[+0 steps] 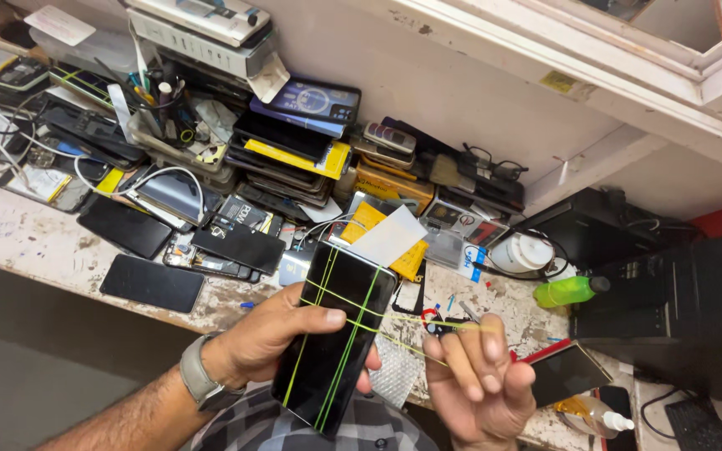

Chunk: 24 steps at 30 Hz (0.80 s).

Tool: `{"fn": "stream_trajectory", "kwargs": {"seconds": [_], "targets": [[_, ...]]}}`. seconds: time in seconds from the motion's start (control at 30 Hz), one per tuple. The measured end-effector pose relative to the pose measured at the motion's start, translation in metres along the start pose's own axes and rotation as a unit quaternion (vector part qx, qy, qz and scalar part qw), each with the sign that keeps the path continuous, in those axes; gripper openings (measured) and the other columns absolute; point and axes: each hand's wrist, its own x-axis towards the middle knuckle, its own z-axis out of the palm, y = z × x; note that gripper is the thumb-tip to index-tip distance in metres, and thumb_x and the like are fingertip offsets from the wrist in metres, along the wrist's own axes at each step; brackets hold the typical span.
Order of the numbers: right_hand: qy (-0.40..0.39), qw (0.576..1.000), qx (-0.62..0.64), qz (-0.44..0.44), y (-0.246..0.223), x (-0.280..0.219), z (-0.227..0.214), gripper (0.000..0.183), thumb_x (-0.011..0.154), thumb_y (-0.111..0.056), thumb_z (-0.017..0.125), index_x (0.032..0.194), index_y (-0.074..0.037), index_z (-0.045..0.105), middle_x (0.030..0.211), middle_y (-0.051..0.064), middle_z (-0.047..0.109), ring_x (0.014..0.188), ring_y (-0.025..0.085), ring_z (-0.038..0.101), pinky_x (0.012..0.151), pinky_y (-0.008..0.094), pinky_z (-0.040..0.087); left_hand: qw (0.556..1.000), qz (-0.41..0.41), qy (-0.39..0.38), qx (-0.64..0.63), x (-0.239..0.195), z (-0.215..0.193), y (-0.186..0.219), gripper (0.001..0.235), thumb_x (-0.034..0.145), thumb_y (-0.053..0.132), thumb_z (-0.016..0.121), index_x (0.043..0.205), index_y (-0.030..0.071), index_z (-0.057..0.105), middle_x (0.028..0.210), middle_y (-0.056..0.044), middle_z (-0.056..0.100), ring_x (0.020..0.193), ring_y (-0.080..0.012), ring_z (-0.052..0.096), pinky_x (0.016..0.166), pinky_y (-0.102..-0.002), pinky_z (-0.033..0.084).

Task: The person applies adhesive to the internal frame of a disassembled smartphone, then attaches the back cover and presses it into place. They test the device by turning it on and navigating the screen, then wrap the phone with multiple rubber bands to hold the cover while the adhesive sets.

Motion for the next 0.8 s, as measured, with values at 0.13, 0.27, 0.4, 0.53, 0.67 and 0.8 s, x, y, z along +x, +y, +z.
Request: {"fn": "stream_trajectory", "kwargs": {"seconds": [0.13,0.27,0.4,0.53,0.67,0.8], "targets": [[0.055,0.989,0.014,0.136,0.004,0.0,0.006,0.077,0.092,-0.019,0.082,0.157,-0.004,0.042,0.083,0.0,0.053,0.062,0.01,0.054,0.069,0.032,0.055,0.994,-0.089,-0.046,0.052,-0.002,0.01,0.021,0.034,0.097,0.018,0.063,0.124,-0.003,0.06,0.106,-0.025,0.074,0.09,-0.0318,0.077,0.081,-0.043,0.063],[0.009,0.926,-0.109,0.361,-0.012,0.013,0.028,0.096,0.082,-0.016,0.085,0.157,-0.006,0.026,0.083,0.007,0.061,0.067,0.019,0.064,0.073,0.039,0.056,0.939,-0.205,-0.129,0.245,0.007,0.015,0.043,0.029,0.101,0.014,0.063,0.125,-0.001,0.066,0.107,-0.016,0.075,0.09,-0.019,0.073,0.085,-0.036,0.06],[0.091,0.896,-0.24,0.363,-0.026,0.012,0.058,0.093,0.081,-0.008,0.085,0.158,0.0,0.034,0.082,0.01,0.065,0.076,0.024,0.07,0.079,0.041,0.057,0.764,-0.206,-0.129,0.598,0.017,0.025,0.052,0.027,0.094,0.027,0.063,0.106,0.004,0.071,0.087,-0.011,0.078,0.074,-0.0206,0.074,0.072,-0.038,0.061],[0.109,0.832,-0.438,0.322,-0.007,0.009,0.071,0.085,0.077,-0.005,0.082,0.154,-0.001,0.045,0.091,0.01,0.07,0.092,0.022,0.072,0.09,0.037,0.056,0.618,-0.182,-0.091,0.76,0.017,0.038,0.053,0.032,0.091,0.035,0.063,0.11,0.01,0.071,0.082,-0.013,0.075,0.077,-0.0284,0.072,0.074,-0.043,0.056],[-0.016,0.775,-0.585,0.241,0.001,0.007,0.074,0.068,0.08,-0.004,0.081,0.144,0.001,0.058,0.113,0.012,0.074,0.114,0.023,0.068,0.105,0.035,0.047,0.616,-0.202,-0.077,0.757,0.014,0.029,0.047,0.033,0.09,0.036,0.064,0.115,0.015,0.071,0.085,-0.009,0.074,0.08,-0.0262,0.072,0.074,-0.044,0.057],[-0.1,0.652,-0.742,0.119,0.002,0.006,0.064,0.054,0.077,-0.01,0.085,0.129,-0.004,0.069,0.103,0.007,0.077,0.105,0.023,0.068,0.098,0.037,0.049,0.788,-0.227,-0.039,0.572,0.015,0.004,0.045,0.03,0.091,0.03,0.066,0.108,0.006,0.074,0.085,-0.008,0.079,0.072,-0.0181,0.074,0.069,-0.037,0.06]]}}
